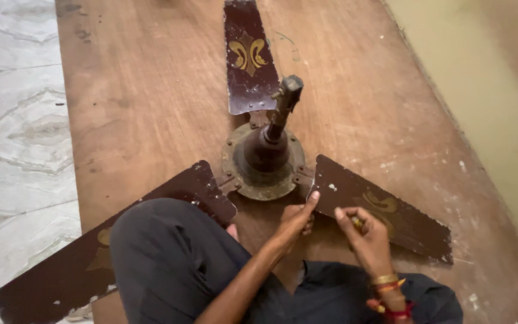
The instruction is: The person sits on the floor and uses a screwdriver to tighten screws on the mounting bracket of a ceiling fan. They rotate the fan to access different blades and continue tightening the screws.
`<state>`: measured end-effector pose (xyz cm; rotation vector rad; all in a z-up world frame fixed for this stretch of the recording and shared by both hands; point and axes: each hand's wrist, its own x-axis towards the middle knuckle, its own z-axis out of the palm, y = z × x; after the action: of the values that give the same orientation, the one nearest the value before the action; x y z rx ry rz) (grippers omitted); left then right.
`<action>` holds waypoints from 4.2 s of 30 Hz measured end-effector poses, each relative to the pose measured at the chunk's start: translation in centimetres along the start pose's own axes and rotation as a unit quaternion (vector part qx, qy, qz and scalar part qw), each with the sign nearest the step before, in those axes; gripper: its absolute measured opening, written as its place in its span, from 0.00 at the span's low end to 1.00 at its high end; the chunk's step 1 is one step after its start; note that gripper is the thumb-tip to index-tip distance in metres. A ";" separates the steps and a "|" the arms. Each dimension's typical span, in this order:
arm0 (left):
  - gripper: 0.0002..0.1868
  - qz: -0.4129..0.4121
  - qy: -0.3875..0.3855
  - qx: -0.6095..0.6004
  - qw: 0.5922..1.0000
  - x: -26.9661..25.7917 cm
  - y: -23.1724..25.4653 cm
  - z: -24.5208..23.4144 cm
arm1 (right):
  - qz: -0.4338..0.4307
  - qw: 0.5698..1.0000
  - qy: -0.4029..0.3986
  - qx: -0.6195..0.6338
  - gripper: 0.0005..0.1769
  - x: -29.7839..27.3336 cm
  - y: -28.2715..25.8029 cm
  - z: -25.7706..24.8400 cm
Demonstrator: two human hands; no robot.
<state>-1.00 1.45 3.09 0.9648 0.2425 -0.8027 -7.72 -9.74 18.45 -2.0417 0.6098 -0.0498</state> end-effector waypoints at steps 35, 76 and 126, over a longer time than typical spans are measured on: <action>0.51 -0.061 -0.025 0.008 0.998 -7.5 1.0 0.8 | -0.081 0.994 -0.065 -0.035 0.10 -3.1 4.5 -0.5; 0.28 0.152 0.031 0.084 0.984 3.6 -3.3 0.1 | -0.366 0.893 0.002 -0.263 0.12 7.7 -1.7 7.4; 0.16 0.228 0.126 0.067 0.963 8.8 -9.1 1.3 | -0.375 0.828 0.000 -0.418 0.08 8.5 -2.5 8.3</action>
<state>-1.48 -6.84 -6.52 1.1961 0.1764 -0.2741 2.98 -5.82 14.32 -3.0281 -0.3013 -0.2878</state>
